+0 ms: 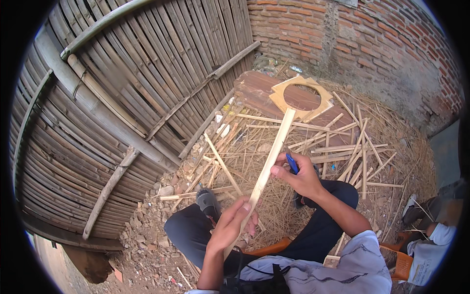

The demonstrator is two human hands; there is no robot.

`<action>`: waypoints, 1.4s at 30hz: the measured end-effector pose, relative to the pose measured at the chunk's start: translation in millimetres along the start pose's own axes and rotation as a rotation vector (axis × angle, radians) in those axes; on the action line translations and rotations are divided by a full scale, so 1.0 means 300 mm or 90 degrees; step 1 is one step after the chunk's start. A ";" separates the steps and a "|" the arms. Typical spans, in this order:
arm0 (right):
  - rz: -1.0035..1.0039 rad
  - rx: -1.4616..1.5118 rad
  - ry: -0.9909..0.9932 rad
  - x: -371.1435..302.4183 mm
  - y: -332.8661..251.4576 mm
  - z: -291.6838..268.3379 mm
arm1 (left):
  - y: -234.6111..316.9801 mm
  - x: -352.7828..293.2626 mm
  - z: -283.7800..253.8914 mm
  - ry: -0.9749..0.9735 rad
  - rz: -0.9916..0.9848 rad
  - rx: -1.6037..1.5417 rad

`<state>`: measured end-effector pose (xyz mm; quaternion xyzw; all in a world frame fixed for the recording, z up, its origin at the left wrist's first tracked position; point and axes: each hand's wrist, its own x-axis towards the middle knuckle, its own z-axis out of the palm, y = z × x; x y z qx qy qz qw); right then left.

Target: The person sits on the ground and uses a knife to shave a long, thin piece of wood. They hold the wood with their left hand and scrape the knife along its length with their right hand, creating thin shavings that fall to the ground.

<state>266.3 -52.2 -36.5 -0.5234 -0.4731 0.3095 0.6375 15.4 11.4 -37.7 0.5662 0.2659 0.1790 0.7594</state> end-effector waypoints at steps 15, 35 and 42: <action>-0.297 -0.473 -0.026 -0.041 -0.061 0.002 | -0.003 0.017 0.047 0.176 0.137 0.211; -0.305 -0.489 -0.014 -0.059 -0.063 0.061 | 0.015 0.024 0.093 0.285 0.291 0.358; -0.231 -0.497 0.228 0.039 -0.118 -0.102 | 0.008 -0.066 0.078 0.258 0.202 0.330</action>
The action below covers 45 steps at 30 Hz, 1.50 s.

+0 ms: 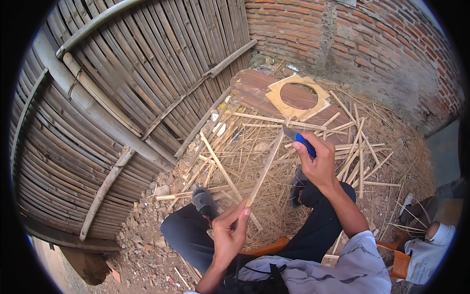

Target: The person sits on the ground and uses a knife to shave a long, thin piece of wood. They hold the wood with their left hand and scrape the knife along its length with their right hand, creating thin shavings that fall to the ground.

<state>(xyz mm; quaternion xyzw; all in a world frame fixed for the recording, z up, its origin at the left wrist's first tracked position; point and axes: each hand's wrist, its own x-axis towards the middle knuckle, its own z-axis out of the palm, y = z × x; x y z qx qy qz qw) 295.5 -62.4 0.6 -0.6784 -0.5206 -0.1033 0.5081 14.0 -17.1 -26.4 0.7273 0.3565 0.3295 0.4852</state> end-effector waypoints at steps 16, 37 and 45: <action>-0.160 0.113 -0.108 -0.107 -0.037 0.063 | 0.023 0.042 -0.011 0.046 0.100 0.038; -0.221 0.052 -0.116 -0.140 -0.064 0.097 | 0.005 0.048 0.009 0.027 0.062 -0.007; 0.053 0.017 0.081 0.012 0.082 -0.036 | -0.106 -0.064 -0.073 -0.030 -0.098 -0.135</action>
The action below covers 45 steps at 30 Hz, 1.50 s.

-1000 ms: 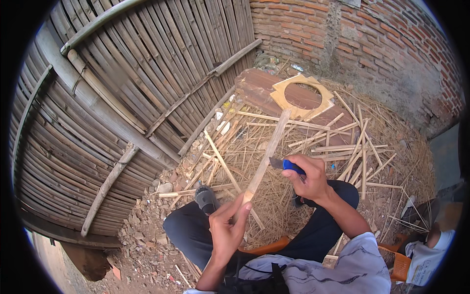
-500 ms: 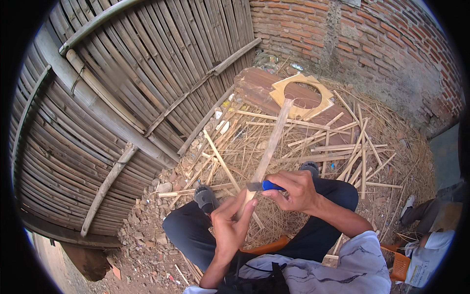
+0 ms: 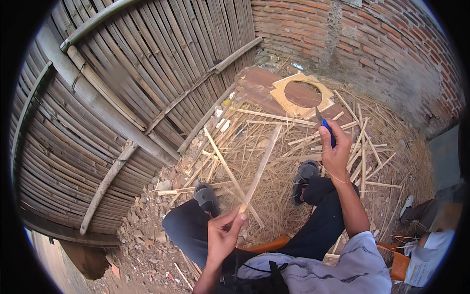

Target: The person sits on the ground and uses a knife to shave a long, thin piece of wood. They hold the wood with their left hand and scrape the knife along its length with their right hand, creating thin shavings that fall to the ground.

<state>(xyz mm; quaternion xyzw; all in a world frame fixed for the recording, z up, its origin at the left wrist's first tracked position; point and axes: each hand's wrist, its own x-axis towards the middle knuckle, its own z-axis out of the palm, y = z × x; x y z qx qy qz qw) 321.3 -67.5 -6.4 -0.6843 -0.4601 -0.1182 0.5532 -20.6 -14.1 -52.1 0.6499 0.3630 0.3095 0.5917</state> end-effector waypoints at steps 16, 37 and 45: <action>-0.219 0.084 -0.293 -0.199 -0.144 0.152 | 0.024 0.096 0.102 0.003 0.011 -0.085; -0.050 0.051 -0.107 -0.054 -0.059 0.050 | 0.035 0.027 0.015 0.056 0.066 0.060; -0.249 0.090 -0.317 -0.189 -0.142 0.146 | 0.073 0.074 0.061 0.092 0.177 0.151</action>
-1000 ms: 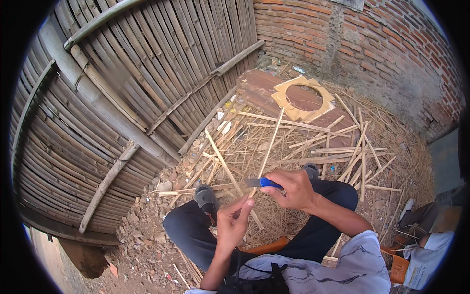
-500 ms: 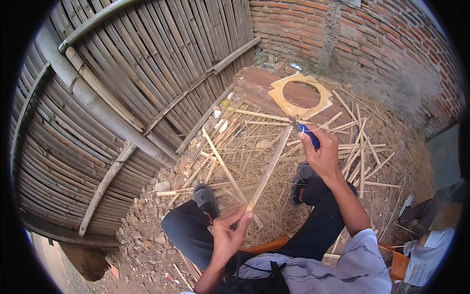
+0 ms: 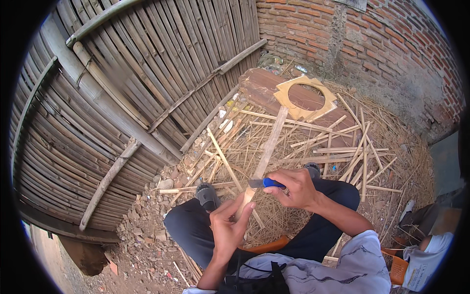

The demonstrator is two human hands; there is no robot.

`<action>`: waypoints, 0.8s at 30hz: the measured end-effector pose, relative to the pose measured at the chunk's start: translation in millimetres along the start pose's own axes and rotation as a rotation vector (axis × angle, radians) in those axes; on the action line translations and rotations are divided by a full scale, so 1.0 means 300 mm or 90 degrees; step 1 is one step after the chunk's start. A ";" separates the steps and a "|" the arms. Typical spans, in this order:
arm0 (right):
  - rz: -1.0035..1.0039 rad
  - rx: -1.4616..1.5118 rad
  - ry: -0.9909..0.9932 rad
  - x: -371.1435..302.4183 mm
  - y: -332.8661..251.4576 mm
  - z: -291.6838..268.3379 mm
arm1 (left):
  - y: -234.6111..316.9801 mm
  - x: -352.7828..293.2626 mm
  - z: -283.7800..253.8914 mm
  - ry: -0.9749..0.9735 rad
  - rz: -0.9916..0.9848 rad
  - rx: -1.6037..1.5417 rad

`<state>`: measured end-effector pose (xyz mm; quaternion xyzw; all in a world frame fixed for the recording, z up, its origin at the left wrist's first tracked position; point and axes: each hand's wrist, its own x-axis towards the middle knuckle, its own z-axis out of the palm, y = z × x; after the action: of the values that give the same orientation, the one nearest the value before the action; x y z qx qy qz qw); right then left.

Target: The person sits on the ground and uses a knife to shave a long, thin piece of wood. They hold the wood with their left hand and scrape the knife along its length with their right hand, creating thin shavings that fall to the ground.

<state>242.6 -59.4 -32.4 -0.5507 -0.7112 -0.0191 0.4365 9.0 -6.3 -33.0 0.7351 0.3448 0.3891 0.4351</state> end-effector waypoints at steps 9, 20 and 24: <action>0.015 0.028 -0.008 0.006 -0.017 -0.006 | -0.014 0.002 0.027 -0.009 -0.013 -0.009; 0.019 0.029 0.030 -0.002 -0.008 0.013 | -0.042 -0.002 0.048 -0.102 -0.199 -0.203; 0.016 -0.025 0.036 -0.002 -0.007 0.011 | -0.051 -0.008 0.044 -0.107 -0.192 -0.188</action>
<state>238.9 -59.1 -34.0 -0.5674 -0.6910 -0.0434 0.4457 16.9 -7.3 -51.8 0.6335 0.3522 0.3034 0.6185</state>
